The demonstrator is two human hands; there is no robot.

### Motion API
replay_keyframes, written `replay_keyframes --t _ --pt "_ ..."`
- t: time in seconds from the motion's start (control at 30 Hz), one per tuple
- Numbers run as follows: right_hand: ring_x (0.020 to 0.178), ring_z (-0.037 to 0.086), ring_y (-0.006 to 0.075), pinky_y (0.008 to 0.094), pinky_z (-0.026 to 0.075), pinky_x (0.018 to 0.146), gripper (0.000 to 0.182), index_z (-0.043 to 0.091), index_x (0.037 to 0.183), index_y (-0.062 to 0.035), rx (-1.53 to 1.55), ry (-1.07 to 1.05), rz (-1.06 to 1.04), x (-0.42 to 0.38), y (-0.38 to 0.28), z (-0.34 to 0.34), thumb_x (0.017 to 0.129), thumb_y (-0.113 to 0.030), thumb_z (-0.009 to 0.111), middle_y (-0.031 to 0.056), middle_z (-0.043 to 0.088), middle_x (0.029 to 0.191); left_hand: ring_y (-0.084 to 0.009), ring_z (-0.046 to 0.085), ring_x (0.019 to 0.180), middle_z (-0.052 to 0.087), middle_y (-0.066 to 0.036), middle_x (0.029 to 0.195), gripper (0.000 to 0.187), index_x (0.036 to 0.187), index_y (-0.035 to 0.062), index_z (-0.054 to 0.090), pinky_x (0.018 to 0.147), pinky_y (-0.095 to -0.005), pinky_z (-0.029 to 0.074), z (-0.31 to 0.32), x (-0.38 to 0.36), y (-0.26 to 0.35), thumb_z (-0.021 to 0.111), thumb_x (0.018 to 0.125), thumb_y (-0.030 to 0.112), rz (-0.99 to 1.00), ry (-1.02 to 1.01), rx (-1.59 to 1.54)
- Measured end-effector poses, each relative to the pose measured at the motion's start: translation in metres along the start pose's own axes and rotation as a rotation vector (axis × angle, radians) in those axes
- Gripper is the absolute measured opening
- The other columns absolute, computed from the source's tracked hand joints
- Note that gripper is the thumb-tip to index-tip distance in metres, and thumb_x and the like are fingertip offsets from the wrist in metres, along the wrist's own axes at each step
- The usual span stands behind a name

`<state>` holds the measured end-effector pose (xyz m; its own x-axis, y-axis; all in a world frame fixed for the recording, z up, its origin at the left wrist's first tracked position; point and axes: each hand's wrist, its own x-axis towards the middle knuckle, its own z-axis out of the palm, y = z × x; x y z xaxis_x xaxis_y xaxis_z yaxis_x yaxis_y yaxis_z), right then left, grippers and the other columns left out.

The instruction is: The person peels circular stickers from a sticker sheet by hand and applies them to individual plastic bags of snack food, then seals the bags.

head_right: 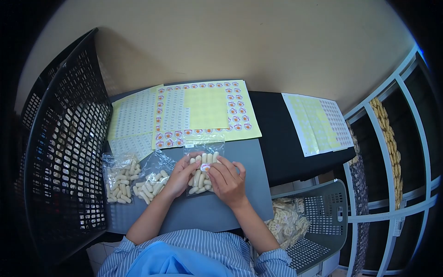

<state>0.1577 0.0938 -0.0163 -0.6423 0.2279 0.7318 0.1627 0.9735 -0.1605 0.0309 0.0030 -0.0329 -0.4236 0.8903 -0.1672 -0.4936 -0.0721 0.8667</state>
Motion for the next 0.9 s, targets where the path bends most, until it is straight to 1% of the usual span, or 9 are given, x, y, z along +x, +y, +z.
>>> replay_keyframes --t 0.2,0.27,0.37,0.47,0.6,0.7,0.77,0.8,0.9 --pt "0.104 0.053 0.0159 0.0368 0.028 0.091 0.013 0.062 0.086 -0.0150 -0.041 -0.065 -0.015 0.003 -0.001 -0.002 0.074 -0.017 0.065 -0.0033 0.061 0.096 -0.0066 0.053 0.088 0.056 -0.006 0.100 0.029 0.118 0.0008 0.046 0.077 -0.0200 0.043 -0.002 0.002 -0.002 0.046 0.091 0.013 0.042 0.004 -0.009" --pt "0.105 0.052 0.0197 0.0369 0.027 0.093 0.009 0.063 0.081 -0.0144 -0.004 -0.087 0.002 0.004 -0.001 -0.002 0.073 -0.016 0.066 -0.0032 0.063 0.096 -0.0064 0.053 0.088 0.056 -0.006 0.100 0.029 0.118 0.0007 0.046 0.076 -0.0199 0.043 -0.002 0.002 -0.003 0.046 0.091 0.013 0.051 0.022 -0.003" --pt "0.107 0.050 0.0210 0.0375 0.028 0.093 0.013 0.065 0.084 -0.0158 0.012 -0.113 -0.025 0.003 0.003 -0.003 0.071 -0.019 0.067 -0.0020 0.062 0.098 -0.0062 0.053 0.087 0.056 -0.006 0.100 0.030 0.118 0.0009 0.046 0.076 -0.0197 0.043 0.000 0.001 -0.003 0.045 0.091 0.014 0.056 0.063 0.015" --pt "0.109 0.047 0.0228 0.0383 0.030 0.092 0.021 0.067 0.090 -0.0180 0.110 -0.128 0.016 0.007 -0.001 -0.011 0.069 -0.021 0.069 0.0005 0.061 0.102 -0.0084 0.053 0.091 0.056 -0.008 0.102 0.031 0.120 0.0002 0.044 0.077 -0.0213 0.044 0.000 0.000 -0.001 0.044 0.092 0.013 0.001 0.064 0.026" --pt "0.113 0.045 0.0213 0.0387 0.030 0.093 0.023 0.065 0.092 -0.0181 0.148 -0.134 -0.019 0.005 0.000 -0.010 0.070 -0.023 0.069 0.0013 0.057 0.110 -0.0144 0.055 0.098 0.054 -0.012 0.109 0.032 0.122 -0.0001 0.040 0.083 -0.0264 0.045 0.003 0.001 0.002 0.040 0.093 0.015 0.063 0.086 -0.094" --pt "0.117 0.041 0.0272 0.0410 0.030 0.095 0.018 0.066 0.089 -0.0167 0.262 -0.157 0.026 0.005 0.002 -0.010 0.072 -0.023 0.068 0.0069 0.052 0.118 -0.0129 0.056 0.094 0.056 -0.012 0.106 0.031 0.121 -0.0009 0.041 0.079 -0.0239 0.046 0.004 0.000 0.003 0.043 0.092 0.013 0.058 0.096 -0.129" --pt "0.124 0.032 0.0351 0.0435 0.024 0.101 0.019 0.067 0.092 -0.0161 0.485 -0.103 0.198 0.003 0.003 -0.008 0.074 -0.021 0.065 0.0158 0.039 0.131 -0.0121 0.055 0.094 0.056 -0.012 0.106 0.032 0.121 -0.0009 0.040 0.079 -0.0235 0.046 0.003 0.000 0.003 0.043 0.093 0.014 0.050 0.075 -0.024" --pt "0.124 0.032 0.0351 0.0435 0.024 0.101 0.019 0.067 0.092 -0.0161 0.483 -0.103 0.199 0.003 0.003 -0.009 0.074 -0.021 0.065 0.0158 0.039 0.131 -0.0121 0.055 0.094 0.056 -0.012 0.106 0.032 0.121 -0.0009 0.040 0.079 -0.0235 0.046 0.004 -0.001 0.005 0.043 0.093 0.014 0.049 0.073 -0.024" --pt "0.129 0.021 0.0398 0.0455 0.018 0.105 0.025 0.066 0.101 -0.0165 0.411 -0.162 0.274 0.005 0.005 -0.008 0.076 -0.017 0.062 0.0224 0.024 0.139 -0.0116 0.055 0.094 0.056 -0.011 0.105 0.036 0.122 -0.0008 0.039 0.079 -0.0234 0.046 0.008 -0.005 0.010 0.050 0.089 0.010 0.040 0.015 -0.054"
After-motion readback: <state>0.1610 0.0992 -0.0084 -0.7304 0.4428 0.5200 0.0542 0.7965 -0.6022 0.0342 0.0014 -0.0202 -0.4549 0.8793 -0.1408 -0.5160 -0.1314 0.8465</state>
